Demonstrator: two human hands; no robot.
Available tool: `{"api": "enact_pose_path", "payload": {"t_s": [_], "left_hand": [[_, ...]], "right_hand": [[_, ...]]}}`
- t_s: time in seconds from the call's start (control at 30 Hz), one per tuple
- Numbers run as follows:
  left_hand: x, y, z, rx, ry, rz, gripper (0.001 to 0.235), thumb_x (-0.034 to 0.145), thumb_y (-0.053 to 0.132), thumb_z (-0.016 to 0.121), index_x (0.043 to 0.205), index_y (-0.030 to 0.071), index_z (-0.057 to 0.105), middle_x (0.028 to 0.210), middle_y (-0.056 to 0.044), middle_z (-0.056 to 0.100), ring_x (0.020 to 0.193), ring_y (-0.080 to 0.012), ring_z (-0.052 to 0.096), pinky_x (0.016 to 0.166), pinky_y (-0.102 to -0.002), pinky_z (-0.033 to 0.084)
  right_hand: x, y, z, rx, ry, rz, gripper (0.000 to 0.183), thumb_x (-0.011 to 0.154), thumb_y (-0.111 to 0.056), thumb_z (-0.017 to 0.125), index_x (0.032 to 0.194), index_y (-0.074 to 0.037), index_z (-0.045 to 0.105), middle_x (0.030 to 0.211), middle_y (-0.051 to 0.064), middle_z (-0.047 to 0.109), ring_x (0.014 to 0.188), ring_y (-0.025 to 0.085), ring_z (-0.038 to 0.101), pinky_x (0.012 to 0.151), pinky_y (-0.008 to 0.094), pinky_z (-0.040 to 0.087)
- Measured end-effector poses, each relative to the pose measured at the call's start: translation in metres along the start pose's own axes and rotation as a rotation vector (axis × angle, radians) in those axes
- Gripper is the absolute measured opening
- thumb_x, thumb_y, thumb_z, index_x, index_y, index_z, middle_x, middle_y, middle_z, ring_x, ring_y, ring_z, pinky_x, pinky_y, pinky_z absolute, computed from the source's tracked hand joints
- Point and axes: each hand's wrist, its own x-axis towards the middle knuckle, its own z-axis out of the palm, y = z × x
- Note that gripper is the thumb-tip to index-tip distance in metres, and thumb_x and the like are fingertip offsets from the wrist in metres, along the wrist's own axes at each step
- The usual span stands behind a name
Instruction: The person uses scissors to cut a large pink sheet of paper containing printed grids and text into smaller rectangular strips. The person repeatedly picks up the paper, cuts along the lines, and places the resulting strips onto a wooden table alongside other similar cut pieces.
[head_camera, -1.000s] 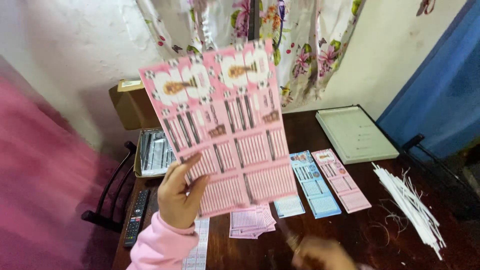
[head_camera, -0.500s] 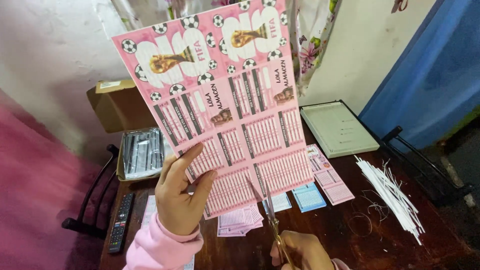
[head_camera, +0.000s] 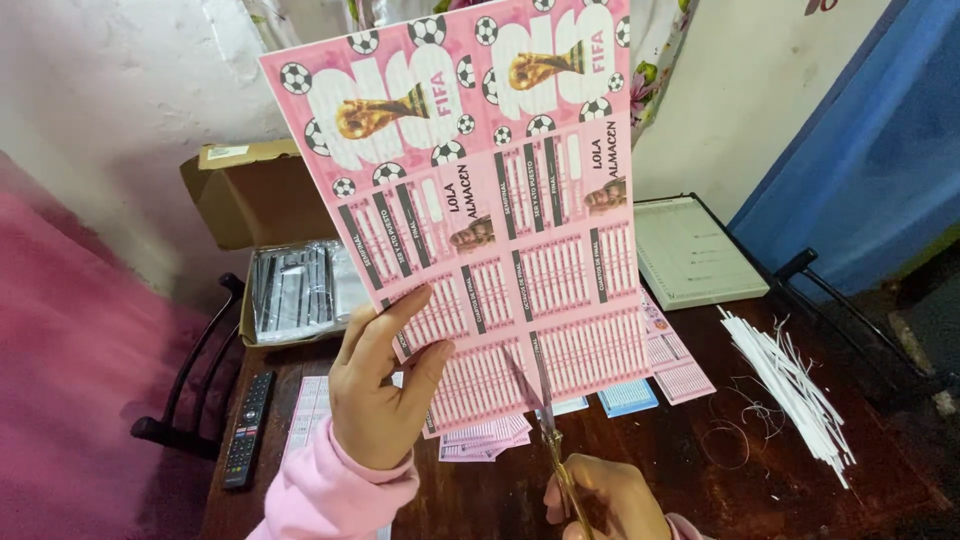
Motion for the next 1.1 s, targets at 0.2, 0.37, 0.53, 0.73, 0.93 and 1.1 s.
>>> {"api": "enact_pose_path", "payload": {"t_s": [0.2, 0.37, 0.53, 0.73, 0.93, 1.1], "left_hand": [[0.000, -0.001, 0.002, 0.026, 0.011, 0.037, 0.048, 0.086, 0.004, 0.081, 0.131, 0.000, 0.063, 0.122, -0.013, 0.067, 0.113, -0.0242, 0.070, 0.094, -0.032, 0.057], [-0.001, -0.001, 0.003, 0.011, 0.000, 0.017, 0.048, 0.086, 0.003, 0.081, 0.131, 0.001, 0.063, 0.122, -0.011, 0.066, 0.108, -0.0202, 0.070, 0.085, -0.028, 0.057], [-0.003, -0.001, 0.002, -0.029, -0.010, -0.050, 0.048, 0.086, 0.003, 0.080, 0.132, 0.001, 0.064, 0.122, -0.009, 0.064, 0.097, -0.0129, 0.070, 0.066, -0.021, 0.055], [-0.005, -0.001, 0.002, -0.066, -0.002, -0.039, 0.048, 0.088, 0.001, 0.078, 0.133, -0.001, 0.062, 0.124, -0.008, 0.062, 0.095, -0.0100, 0.071, 0.067, -0.019, 0.054], [-0.005, 0.000, 0.001, -0.075, 0.017, -0.028, 0.048, 0.088, -0.001, 0.078, 0.133, -0.003, 0.061, 0.127, -0.008, 0.061, 0.092, -0.0084, 0.070, 0.065, -0.019, 0.052], [-0.007, -0.003, -0.001, -0.028, 0.027, -0.049, 0.050, 0.085, 0.001, 0.080, 0.131, -0.002, 0.063, 0.123, -0.006, 0.063, 0.075, -0.0039, 0.064, 0.058, -0.018, 0.046]], "right_hand": [[0.001, 0.006, 0.000, 0.024, 0.004, 0.011, 0.083, 0.073, -0.082, 0.066, 0.076, 0.001, 0.072, 0.064, 0.011, 0.072, 0.057, 0.021, 0.070, 0.050, 0.034, 0.052], [0.000, 0.003, 0.000, 0.034, 0.011, -0.002, 0.081, 0.076, -0.081, 0.066, 0.078, 0.000, 0.072, 0.066, 0.010, 0.073, 0.061, 0.020, 0.076, 0.054, 0.034, 0.058], [-0.003, 0.023, -0.004, 0.071, -0.040, -0.059, 0.062, 0.081, -0.062, 0.076, 0.078, 0.000, 0.073, 0.068, 0.009, 0.074, 0.063, 0.018, 0.074, 0.056, 0.033, 0.056], [-0.005, 0.043, -0.002, 0.114, -0.055, -0.080, 0.032, 0.083, -0.027, 0.088, 0.080, 0.000, 0.072, 0.074, 0.010, 0.074, 0.068, 0.018, 0.073, 0.059, 0.030, 0.056], [-0.006, 0.055, 0.004, -0.049, 0.028, -0.112, 0.029, 0.079, -0.028, 0.091, 0.074, -0.006, 0.072, 0.069, 0.005, 0.076, 0.064, 0.013, 0.079, 0.054, 0.029, 0.060], [-0.006, 0.062, 0.005, -0.090, 0.063, -0.113, 0.031, 0.078, -0.027, 0.092, 0.068, -0.007, 0.070, 0.068, 0.005, 0.077, 0.057, 0.013, 0.077, 0.046, 0.028, 0.055]]}}
